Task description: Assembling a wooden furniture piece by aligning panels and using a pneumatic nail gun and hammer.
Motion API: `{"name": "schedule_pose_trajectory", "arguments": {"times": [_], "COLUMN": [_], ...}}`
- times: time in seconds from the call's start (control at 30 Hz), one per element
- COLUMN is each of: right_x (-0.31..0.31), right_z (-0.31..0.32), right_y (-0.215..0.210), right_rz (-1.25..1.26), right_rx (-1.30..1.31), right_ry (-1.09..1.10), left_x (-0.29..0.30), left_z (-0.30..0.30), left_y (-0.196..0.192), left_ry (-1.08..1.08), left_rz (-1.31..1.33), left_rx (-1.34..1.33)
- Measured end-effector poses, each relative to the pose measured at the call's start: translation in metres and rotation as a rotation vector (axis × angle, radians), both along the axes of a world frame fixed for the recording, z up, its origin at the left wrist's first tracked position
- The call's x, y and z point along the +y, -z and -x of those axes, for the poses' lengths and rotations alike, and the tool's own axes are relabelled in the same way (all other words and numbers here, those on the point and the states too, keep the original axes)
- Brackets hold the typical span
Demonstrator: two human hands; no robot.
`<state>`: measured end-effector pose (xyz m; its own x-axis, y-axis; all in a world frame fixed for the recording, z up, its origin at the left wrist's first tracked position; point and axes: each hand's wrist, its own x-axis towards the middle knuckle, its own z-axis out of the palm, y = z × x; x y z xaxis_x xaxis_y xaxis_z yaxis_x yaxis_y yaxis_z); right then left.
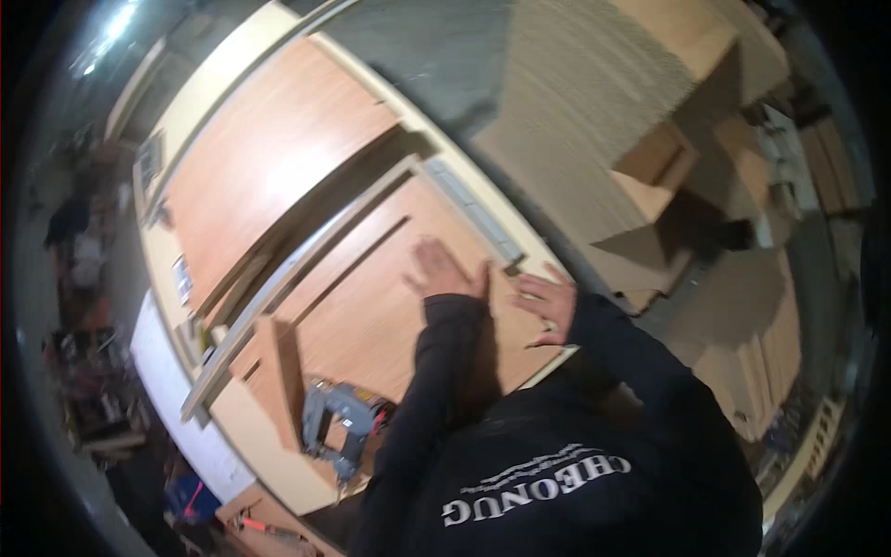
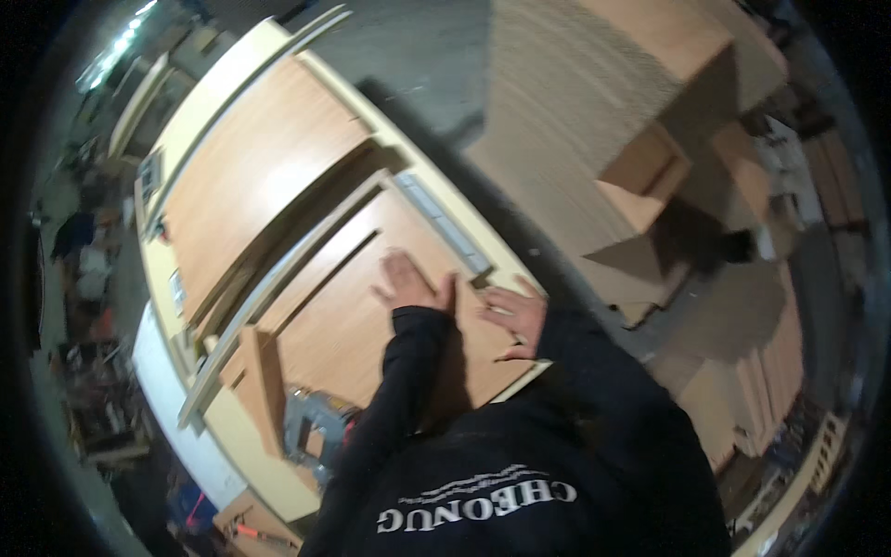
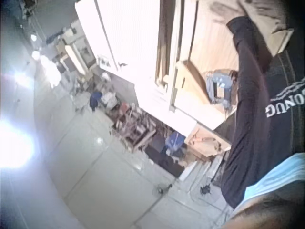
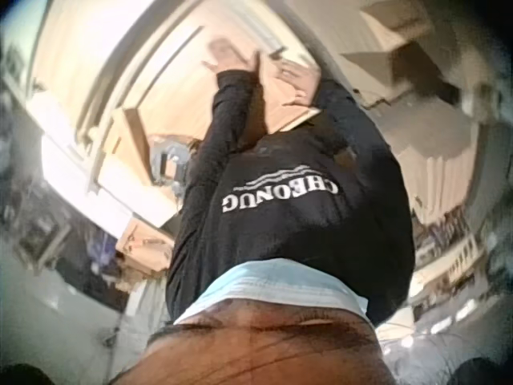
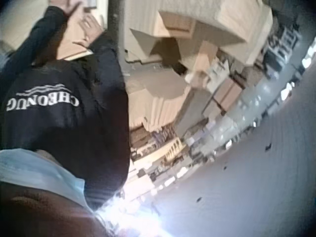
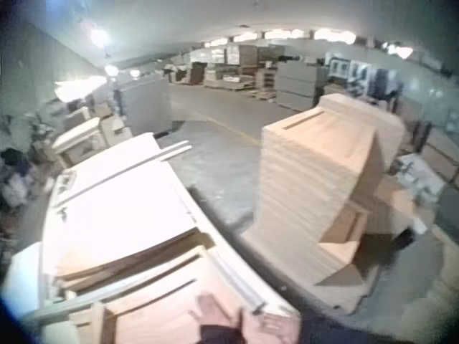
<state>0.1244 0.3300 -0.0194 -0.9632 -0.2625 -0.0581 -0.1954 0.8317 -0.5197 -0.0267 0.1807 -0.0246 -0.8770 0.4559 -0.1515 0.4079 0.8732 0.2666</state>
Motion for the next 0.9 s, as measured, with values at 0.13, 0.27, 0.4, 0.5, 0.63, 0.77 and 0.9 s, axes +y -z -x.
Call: {"name": "schedule_pose_trajectory", "arguments": {"times": [0.13, 0.27, 0.4, 0.5, 0.63, 0.77, 0.9], "right_x": [0.000, 0.004, 0.005, 0.001, 0.002, -0.001, -0.001], "right_z": [0.004, 0.000, 0.011, 0.006, -0.003, -0.012, -0.013], "right_y": [-0.003, -0.013, -0.008, -0.005, -0.019, -0.017, -0.005], "right_rz": [-0.015, -0.026, -0.009, -0.016, -0.015, -0.022, 0.017], "right_rx": [0.080, 0.089, 0.078, 0.053, 0.064, 0.130, 0.150], "right_ry": [0.069, 0.051, 0.006, 0.031, 0.049, 0.073, 0.067], "left_x": [-0.007, -0.081, -0.214, -0.284, -0.287, -0.298, -0.299], "left_z": [0.010, 0.006, -0.025, -0.065, -0.075, -0.067, -0.062], "left_y": [0.005, -0.044, -0.080, -0.069, -0.060, -0.042, -0.046], "left_ry": [0.070, 0.148, -0.087, -0.202, -0.208, -0.196, -0.282], "left_rz": [-0.140, -0.660, -0.428, 0.013, 0.277, -0.055, -0.101], "left_rx": [-0.040, 0.291, 0.268, 0.079, -0.166, -0.128, -0.320]}}
